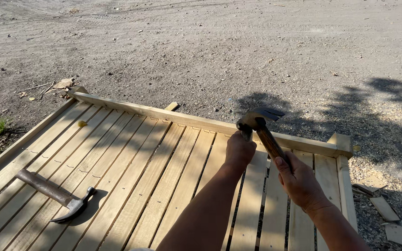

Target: The person uses a hammer to drive nails into a wooden frame laid on the ground. They repeatedly pick nails from a red container and hammer them into the frame's edge, securing the slats to the border.

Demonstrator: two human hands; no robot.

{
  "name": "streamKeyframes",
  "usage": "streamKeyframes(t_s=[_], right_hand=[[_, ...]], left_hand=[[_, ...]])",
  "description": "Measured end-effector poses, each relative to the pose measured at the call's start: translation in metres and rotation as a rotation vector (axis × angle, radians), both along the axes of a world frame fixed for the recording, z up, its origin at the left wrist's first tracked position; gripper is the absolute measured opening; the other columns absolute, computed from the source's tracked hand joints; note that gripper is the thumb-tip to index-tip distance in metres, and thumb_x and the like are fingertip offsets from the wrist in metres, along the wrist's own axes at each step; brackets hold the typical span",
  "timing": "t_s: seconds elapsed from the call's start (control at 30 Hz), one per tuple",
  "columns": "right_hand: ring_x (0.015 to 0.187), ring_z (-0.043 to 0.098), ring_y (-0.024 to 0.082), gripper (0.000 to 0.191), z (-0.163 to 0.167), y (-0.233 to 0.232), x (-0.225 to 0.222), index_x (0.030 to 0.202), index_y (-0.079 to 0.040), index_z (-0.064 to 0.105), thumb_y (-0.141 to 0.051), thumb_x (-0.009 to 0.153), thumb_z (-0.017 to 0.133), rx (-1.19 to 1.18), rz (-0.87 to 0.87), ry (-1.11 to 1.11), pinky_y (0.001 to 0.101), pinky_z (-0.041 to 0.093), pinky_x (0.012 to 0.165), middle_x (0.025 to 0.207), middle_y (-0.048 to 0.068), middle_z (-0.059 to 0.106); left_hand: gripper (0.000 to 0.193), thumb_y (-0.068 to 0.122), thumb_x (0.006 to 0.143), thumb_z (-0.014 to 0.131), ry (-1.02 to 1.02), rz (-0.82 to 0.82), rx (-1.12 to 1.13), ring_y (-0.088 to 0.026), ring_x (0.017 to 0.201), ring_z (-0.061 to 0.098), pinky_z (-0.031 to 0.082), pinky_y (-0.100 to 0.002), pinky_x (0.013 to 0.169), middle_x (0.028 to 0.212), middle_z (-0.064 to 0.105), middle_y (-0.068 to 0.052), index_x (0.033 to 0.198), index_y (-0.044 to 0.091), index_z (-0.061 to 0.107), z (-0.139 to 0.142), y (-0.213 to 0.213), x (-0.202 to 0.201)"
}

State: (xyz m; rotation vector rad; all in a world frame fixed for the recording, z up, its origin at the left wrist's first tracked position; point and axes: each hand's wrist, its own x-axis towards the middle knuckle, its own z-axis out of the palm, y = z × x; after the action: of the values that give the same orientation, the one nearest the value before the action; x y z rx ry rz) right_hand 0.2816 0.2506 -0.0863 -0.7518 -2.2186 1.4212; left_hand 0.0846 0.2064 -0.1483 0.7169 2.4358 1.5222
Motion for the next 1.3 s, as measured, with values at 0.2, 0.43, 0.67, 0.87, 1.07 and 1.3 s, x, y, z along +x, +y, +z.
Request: streamKeyframes(t_s=[0.2,0.43,0.67,0.87,1.07,1.3], right_hand=[[0.043,0.042,0.013,0.041,0.007,0.018,0.007,0.111,-0.011,0.061,-0.048,0.099,0.050,-0.179,0.004,0.051,0.0329,0.038,0.041,0.058,0.003,0.050],[0.044,0.043,0.014,0.044,0.008,0.009,0.003,0.106,-0.008,0.061,-0.050,0.099,0.049,-0.147,-0.030,-0.087,0.0343,0.039,0.041,0.059,0.005,0.050],[0.045,0.044,0.011,0.046,0.016,0.013,0.005,0.104,-0.005,0.057,-0.050,0.101,0.049,-0.167,0.048,0.158,0.0318,0.039,0.041,0.060,0.003,0.049],[0.045,0.046,0.015,0.041,0.006,0.021,0.012,0.106,-0.011,0.062,-0.048,0.099,0.050,-0.075,-0.033,-0.147,0.0340,0.040,0.042,0.062,0.005,0.051],[0.047,0.042,0.015,0.047,0.016,0.037,0.028,0.106,-0.001,0.058,-0.047,0.104,0.050,-0.200,-0.006,-0.043,0.0346,0.038,0.041,0.069,0.007,0.051],[0.047,0.047,0.012,0.042,0.011,0.037,0.025,0.113,-0.011,0.061,-0.049,0.100,0.048,-0.165,0.002,0.069,0.0314,0.041,0.043,0.065,0.004,0.054]], left_hand=[[0.037,0.018,0.079,0.067,0.027,-0.045,-0.055,-0.042,0.105,0.069,0.055,-0.049,0.091,0.106,0.073,-0.024,0.114,0.004,0.066,0.003,0.003,0.005],[0.039,0.018,0.079,0.069,0.023,-0.068,-0.084,-0.042,0.102,0.070,0.056,-0.050,0.089,0.103,0.073,-0.024,0.114,0.003,0.066,0.009,0.001,0.010],[0.041,0.018,0.077,0.072,0.058,-0.080,-0.096,-0.041,0.103,0.069,0.055,-0.049,0.090,0.104,0.072,-0.023,0.114,0.003,0.065,0.004,0.004,0.009],[0.036,0.017,0.079,0.065,0.005,-0.122,-0.048,-0.040,0.102,0.071,0.057,-0.048,0.090,0.103,0.075,-0.023,0.111,0.001,0.067,-0.005,0.002,0.000],[0.040,0.019,0.079,0.069,0.057,-0.099,-0.104,-0.043,0.103,0.069,0.056,-0.049,0.089,0.104,0.073,-0.024,0.115,0.003,0.064,-0.016,0.013,0.003],[0.040,0.019,0.079,0.069,0.059,-0.107,-0.115,-0.041,0.103,0.070,0.057,-0.048,0.091,0.105,0.074,-0.024,0.115,0.003,0.064,-0.015,0.014,0.000]])
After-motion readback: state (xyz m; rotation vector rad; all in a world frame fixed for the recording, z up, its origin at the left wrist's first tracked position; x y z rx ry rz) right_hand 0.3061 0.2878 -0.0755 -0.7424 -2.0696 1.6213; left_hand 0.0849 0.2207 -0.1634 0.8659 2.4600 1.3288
